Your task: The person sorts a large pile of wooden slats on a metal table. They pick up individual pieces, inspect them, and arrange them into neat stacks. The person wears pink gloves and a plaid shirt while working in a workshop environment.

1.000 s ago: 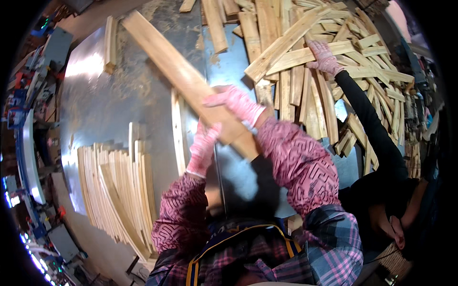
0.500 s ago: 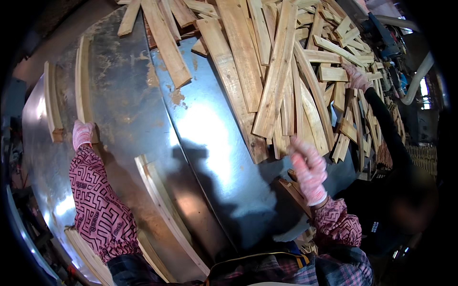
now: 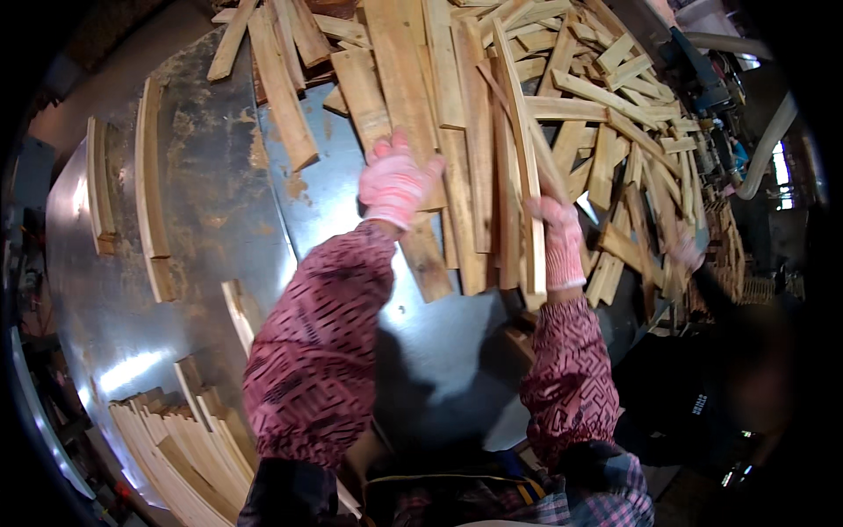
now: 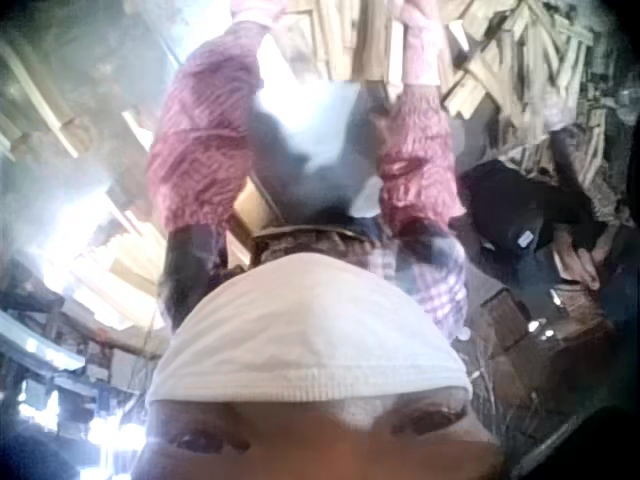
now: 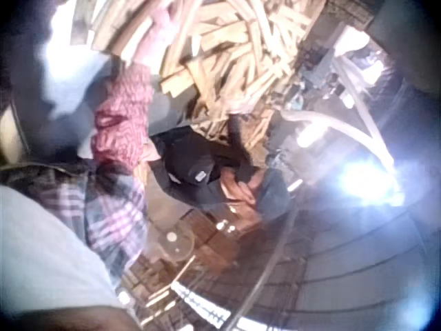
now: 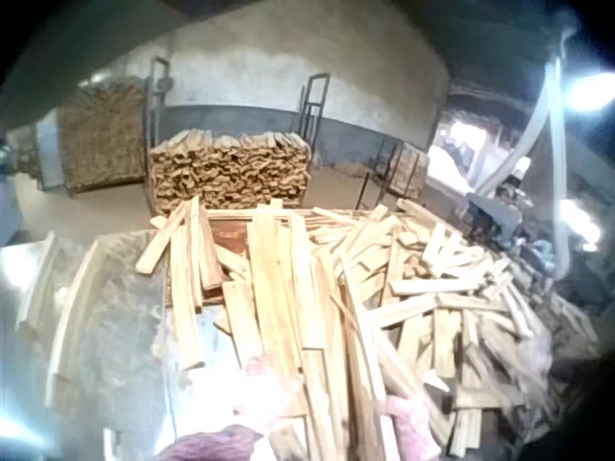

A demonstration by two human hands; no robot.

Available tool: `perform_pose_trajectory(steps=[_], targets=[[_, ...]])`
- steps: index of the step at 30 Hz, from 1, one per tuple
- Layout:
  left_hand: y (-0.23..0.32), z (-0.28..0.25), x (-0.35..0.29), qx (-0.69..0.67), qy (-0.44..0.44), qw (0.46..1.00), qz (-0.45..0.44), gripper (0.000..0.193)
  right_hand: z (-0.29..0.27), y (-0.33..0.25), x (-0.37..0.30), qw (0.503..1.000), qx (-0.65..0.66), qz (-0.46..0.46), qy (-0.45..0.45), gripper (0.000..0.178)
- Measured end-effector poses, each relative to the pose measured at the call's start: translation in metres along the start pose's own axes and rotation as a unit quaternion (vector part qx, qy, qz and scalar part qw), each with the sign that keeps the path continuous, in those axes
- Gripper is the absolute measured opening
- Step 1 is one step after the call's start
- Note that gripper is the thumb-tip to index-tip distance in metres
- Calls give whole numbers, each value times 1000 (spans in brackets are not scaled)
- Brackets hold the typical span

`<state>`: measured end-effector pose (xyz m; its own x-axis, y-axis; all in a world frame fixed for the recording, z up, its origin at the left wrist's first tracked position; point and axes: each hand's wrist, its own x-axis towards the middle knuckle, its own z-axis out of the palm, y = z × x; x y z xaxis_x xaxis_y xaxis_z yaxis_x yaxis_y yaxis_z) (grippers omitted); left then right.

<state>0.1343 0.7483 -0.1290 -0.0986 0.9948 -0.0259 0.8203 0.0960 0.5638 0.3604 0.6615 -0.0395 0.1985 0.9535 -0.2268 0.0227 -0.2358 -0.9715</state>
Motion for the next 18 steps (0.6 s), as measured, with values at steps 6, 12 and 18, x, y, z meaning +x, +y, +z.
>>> perform_pose_trajectory(steps=[6, 12, 18], targets=[[64, 5, -5, -61, -137, 980, -134, 116, -33, 68, -29, 958, -280, -40, 41, 114], [-69, 30, 6, -695, -193, 676, -149, 69, -31, 90, 0, 979, -201, -11, -15, 126], [-58, -84, -32, -678, -114, 692, -222, 49, -47, 39, -27, 985, 132, 69, -84, 73]])
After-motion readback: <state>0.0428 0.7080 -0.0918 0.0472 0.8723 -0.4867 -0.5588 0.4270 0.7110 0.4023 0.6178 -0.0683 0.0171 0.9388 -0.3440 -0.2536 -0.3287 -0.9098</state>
